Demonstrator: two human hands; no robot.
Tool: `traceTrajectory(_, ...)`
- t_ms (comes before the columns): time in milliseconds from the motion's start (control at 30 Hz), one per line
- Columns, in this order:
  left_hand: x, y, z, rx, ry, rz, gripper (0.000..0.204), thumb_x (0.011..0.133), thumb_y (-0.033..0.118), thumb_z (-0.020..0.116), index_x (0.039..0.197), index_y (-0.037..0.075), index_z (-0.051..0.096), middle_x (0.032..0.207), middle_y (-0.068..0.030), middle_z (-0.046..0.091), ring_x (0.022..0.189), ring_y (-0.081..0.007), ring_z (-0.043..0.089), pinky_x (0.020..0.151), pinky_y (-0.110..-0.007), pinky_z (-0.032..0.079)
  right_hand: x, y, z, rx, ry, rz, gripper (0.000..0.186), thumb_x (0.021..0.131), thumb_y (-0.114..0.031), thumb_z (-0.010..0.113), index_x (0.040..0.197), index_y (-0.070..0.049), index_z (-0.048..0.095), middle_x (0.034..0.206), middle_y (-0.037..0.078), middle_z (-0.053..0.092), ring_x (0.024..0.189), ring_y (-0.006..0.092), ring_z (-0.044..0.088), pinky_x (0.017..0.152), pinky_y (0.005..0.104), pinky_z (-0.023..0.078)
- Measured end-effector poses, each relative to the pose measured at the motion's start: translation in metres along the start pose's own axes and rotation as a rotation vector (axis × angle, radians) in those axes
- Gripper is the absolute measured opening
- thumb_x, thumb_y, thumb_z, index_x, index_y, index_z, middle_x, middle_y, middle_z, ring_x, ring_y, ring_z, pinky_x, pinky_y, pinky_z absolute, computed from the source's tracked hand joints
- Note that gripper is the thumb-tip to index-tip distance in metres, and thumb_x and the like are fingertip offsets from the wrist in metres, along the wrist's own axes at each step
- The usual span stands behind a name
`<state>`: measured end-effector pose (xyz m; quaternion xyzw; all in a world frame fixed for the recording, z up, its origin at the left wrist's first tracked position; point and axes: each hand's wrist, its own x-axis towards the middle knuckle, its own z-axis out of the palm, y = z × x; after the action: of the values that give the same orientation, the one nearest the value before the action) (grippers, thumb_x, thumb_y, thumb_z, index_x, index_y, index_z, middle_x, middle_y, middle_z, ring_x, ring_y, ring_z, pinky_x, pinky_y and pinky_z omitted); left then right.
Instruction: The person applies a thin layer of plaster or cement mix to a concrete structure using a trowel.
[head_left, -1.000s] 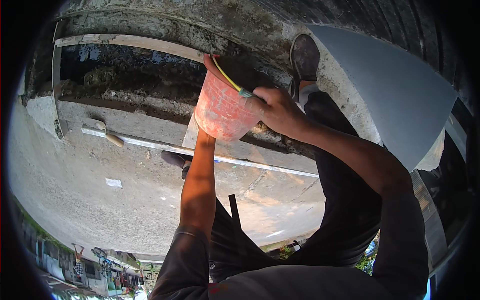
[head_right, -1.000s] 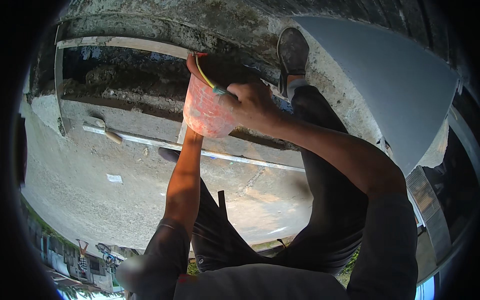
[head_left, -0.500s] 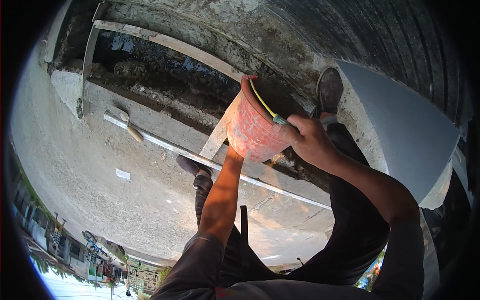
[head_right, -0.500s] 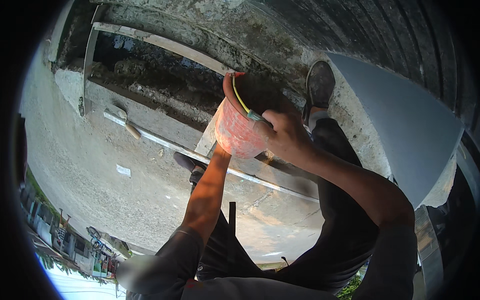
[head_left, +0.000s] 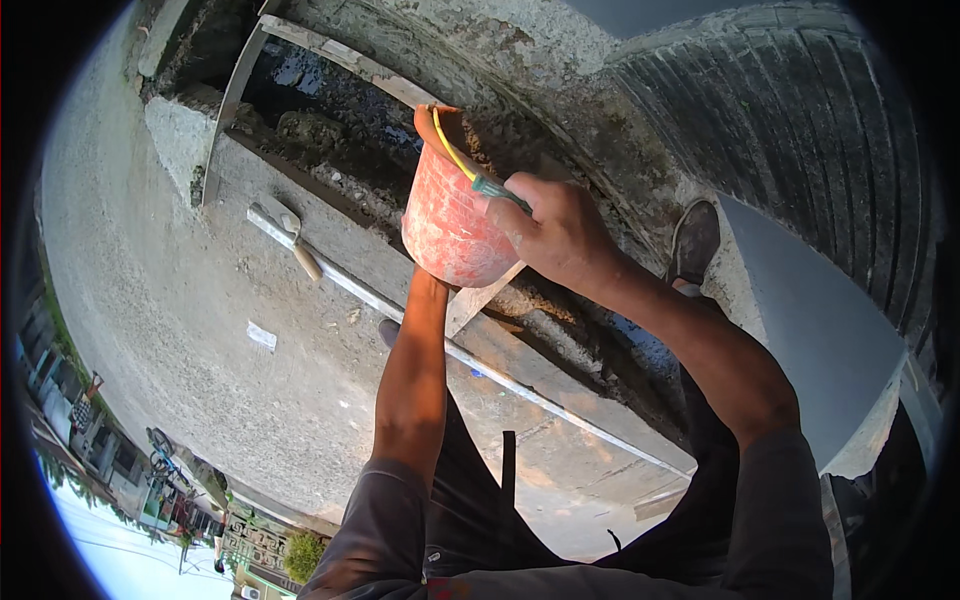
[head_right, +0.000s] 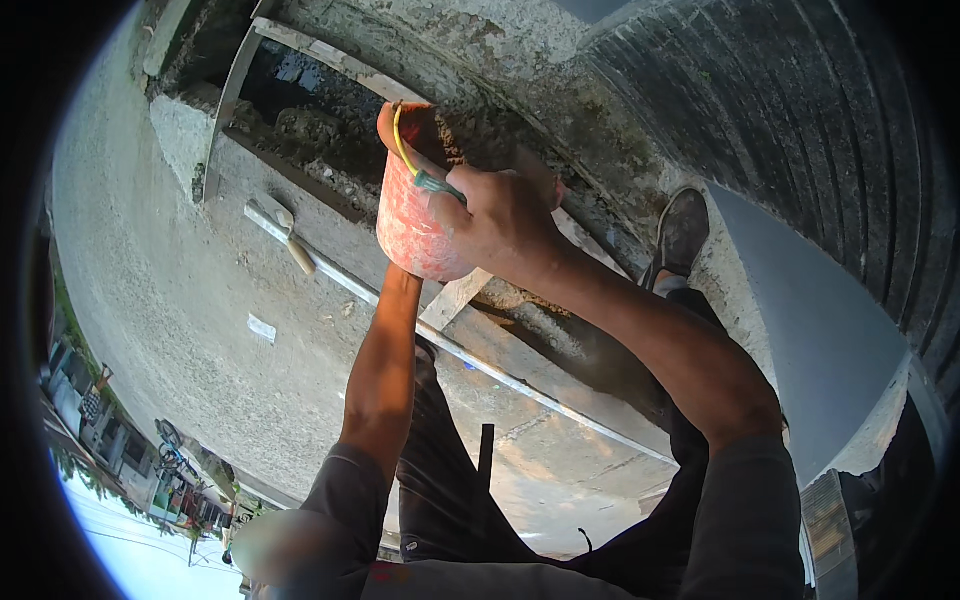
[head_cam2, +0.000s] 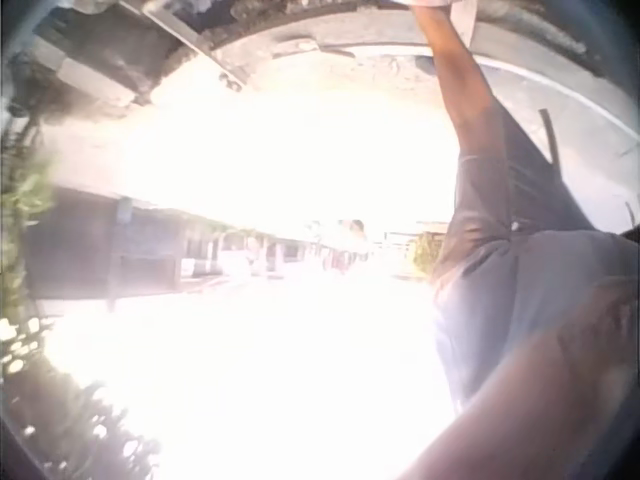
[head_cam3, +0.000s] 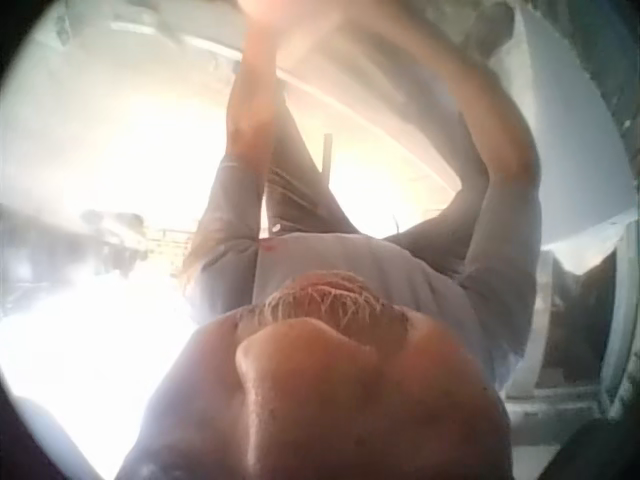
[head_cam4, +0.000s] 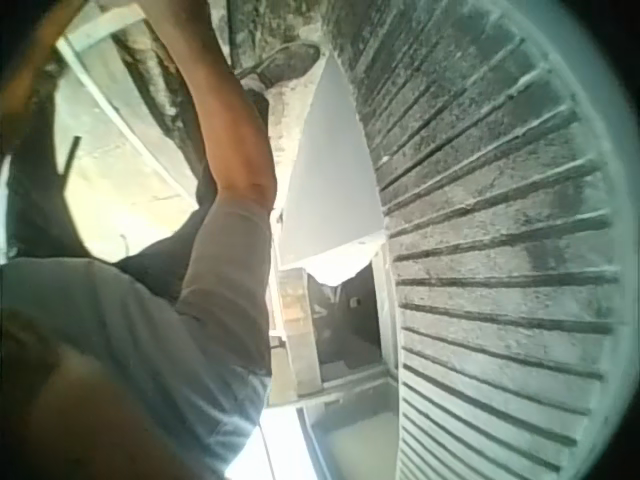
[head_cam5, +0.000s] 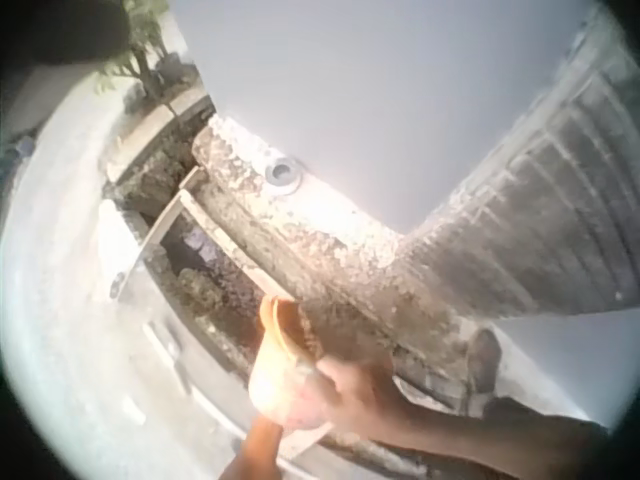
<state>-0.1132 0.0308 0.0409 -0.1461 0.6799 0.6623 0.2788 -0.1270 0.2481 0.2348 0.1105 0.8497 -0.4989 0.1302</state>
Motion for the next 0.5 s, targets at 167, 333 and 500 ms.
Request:
traceTrajectory(167,-0.002,0.020,0.001,0.026,0.059,0.098,0.083,0.087,0.024,0.070,0.155,0.002,0.026,0.144,-0.0186,0.050,0.131,-0.0287,0.053,0.112,-0.041,0.042,0.016,-0.007,0.006,0.017,0.021,-0.027,0.030,0.090,-0.025,0.062,0.075,0.001,0.058,0.061,0.024,0.057,0.060,0.0428,0.062,0.058,0.0493,0.047)
traceTrajectory(333,-0.039,0.041,0.002,0.026,0.116,0.162,0.085,0.086,0.024,0.071,0.155,0.002,0.025,0.143,-0.0189,0.050,0.131,-0.0290,0.053,0.112,-0.041,0.041,-0.015,-0.035,0.013,0.070,-0.077,-0.007,0.030,0.094,-0.024,0.070,0.084,0.003,0.062,0.064,0.021,0.055,0.053,0.0198,0.049,0.054,0.0375,0.043)
traceTrajectory(500,-0.075,0.068,-0.010,0.000,0.161,0.241,0.087,0.085,0.023,0.072,0.155,0.002,0.025,0.143,-0.0191,0.050,0.131,-0.0293,0.053,0.112,-0.041,0.041,-0.031,-0.079,0.014,0.062,-0.090,0.014,0.034,0.095,-0.023,0.069,0.079,0.003,0.057,0.059,0.017,0.047,0.056,0.0138,0.038,0.051,0.0381,0.039)
